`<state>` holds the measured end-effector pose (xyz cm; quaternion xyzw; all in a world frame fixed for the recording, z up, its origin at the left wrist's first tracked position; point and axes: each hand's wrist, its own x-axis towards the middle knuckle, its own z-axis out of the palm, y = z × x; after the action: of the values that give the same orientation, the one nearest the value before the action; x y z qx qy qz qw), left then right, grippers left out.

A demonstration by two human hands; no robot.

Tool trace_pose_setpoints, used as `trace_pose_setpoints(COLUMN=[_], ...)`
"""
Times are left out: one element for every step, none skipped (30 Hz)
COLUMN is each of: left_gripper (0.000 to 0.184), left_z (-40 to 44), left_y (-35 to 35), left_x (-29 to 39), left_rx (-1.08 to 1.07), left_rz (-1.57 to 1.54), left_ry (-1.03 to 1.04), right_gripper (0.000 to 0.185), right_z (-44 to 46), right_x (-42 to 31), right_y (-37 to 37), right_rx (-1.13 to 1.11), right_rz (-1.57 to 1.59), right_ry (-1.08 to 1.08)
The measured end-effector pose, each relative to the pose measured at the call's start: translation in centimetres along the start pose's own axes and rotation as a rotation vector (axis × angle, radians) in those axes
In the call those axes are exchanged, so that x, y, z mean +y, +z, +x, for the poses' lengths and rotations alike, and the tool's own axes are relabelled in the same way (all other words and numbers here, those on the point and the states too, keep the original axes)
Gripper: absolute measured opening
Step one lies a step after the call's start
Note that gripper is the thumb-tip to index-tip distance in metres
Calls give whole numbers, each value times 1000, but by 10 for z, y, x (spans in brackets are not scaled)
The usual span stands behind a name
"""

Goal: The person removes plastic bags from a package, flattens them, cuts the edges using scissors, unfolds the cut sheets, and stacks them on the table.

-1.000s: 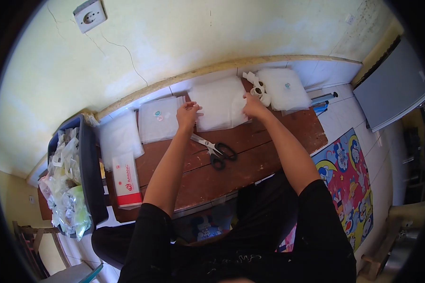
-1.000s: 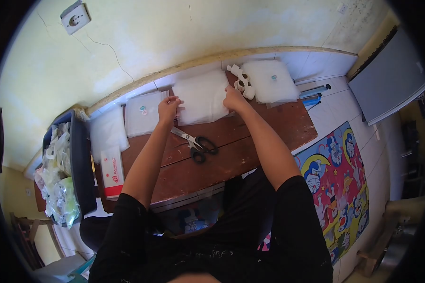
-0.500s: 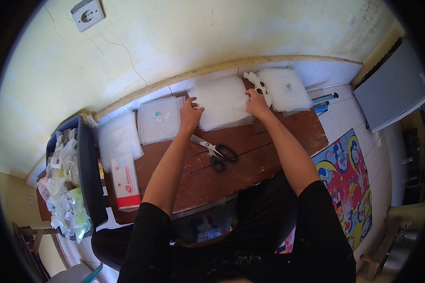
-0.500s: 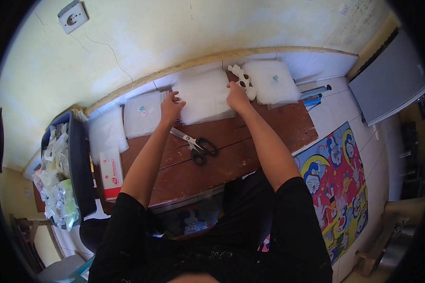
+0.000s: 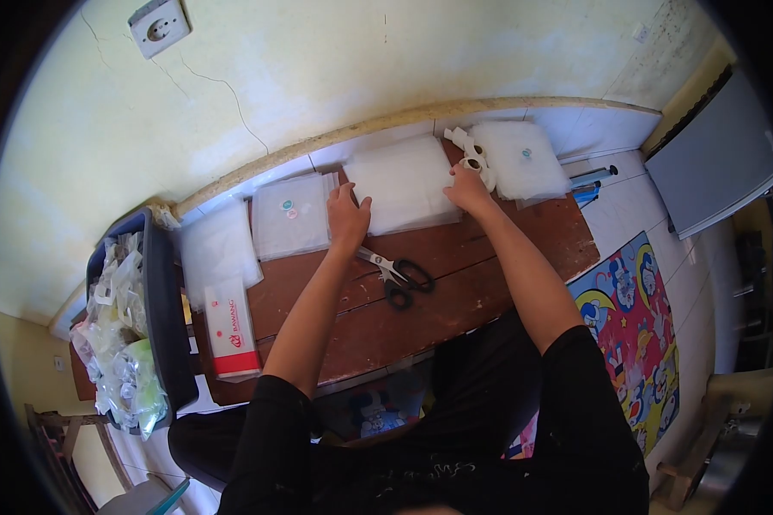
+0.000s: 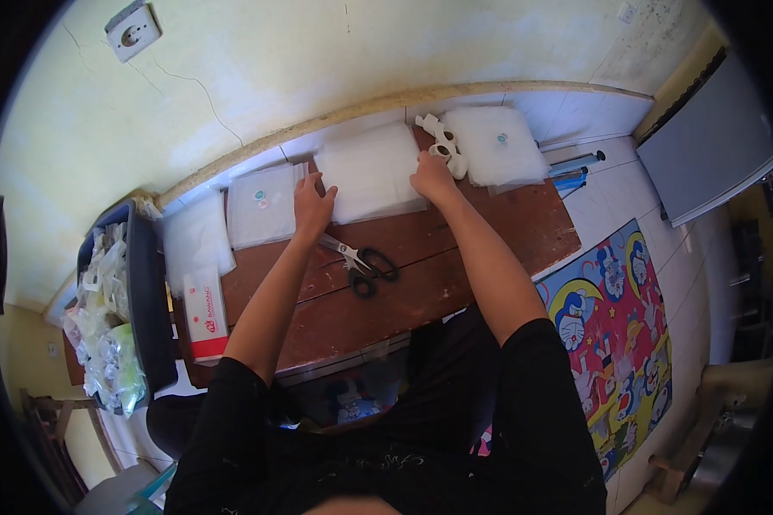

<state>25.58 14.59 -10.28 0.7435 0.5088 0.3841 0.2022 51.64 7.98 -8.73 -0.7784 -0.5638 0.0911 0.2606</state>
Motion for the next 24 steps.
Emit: trace_pose_setpoints(left_gripper=[42,43,43,44,44,44,45,45,45,45,45,45,45,45,45,45,45,45,43,41,41,41,40,40], left_z=[-1,-3,-3,-3,-2,-1,0,0,0,0,0,0,0,-2,-6,-13,-19,-26,-34,-44,-52,-59,-66,-73], left_y=[0,-1,-1,1,3,4,6,7,8,7,6,4,-2,-9,-17,-30,-40,-48,-57,-67,-78,-94,-110,-124], left_x=[0,0,0,-1,-2,-4,-5,-6,-8,-7,-7,-7,-3,0,2,10,13,10,3,0,-3,-1,-1,-5], left_rx=[-26,-51,-51,-67,-84,-83,-105,-127,-126,-140,-153,-153,-184,-214,-213,-187,-158,-149,-132,-115,-104,-161,-216,-196], left_rz=[-22,-45,-43,-48,-53,-52,-82,-113,-112,-128,-144,-142,-173,-202,-198,-194,-191,-186,-156,-124,-115,-84,-53,-40], left_ry=[-23,-46,-46,-62,-78,-78,-91,-103,-104,-106,-108,-108,-140,-172,-174,-181,-184,-184,-118,-56,-66,-65,-66,-79], right_gripper=[39,44,44,46,48,48,49,49,49,49,49,49,46,43,43,40,36,36,33,29,29,27,24,24], right_z=[-1,-1,-2,-2,-2,-3,-3,-3,-3,-3,-3,-3,-4,-6,-9,-13,-15,-19,-27,-36,-46,-55,-64,-73], right_x=[-4,-7,-11,-12,-13,-14,-14,-14,-13,-12,-12,-12,-14,-15,-18,-24,-34,-45,-61,-74,-87,-101,-114,-127], right_y=[-2,-4,-6,-7,-8,-8,-7,-7,-7,-7,-8,-7,-7,-6,-4,-2,-3,0,3,7,10,13,16,18], right_rx=[-35,-71,-71,-93,-114,-114,-115,-116,-116,-126,-134,-135,-112,-90,-93,0,97,98,101,100,91,28,-36,-45], right_rz=[-12,-25,-23,-18,-12,-11,-17,-23,-23,-9,4,6,-19,-43,-40,-65,-89,-84,-35,14,23,71,120,132], right_ry=[40,80,79,72,65,64,66,67,66,66,67,66,63,59,57,-47,-155,-164,-245,-327,-339,-390,-444,-466])
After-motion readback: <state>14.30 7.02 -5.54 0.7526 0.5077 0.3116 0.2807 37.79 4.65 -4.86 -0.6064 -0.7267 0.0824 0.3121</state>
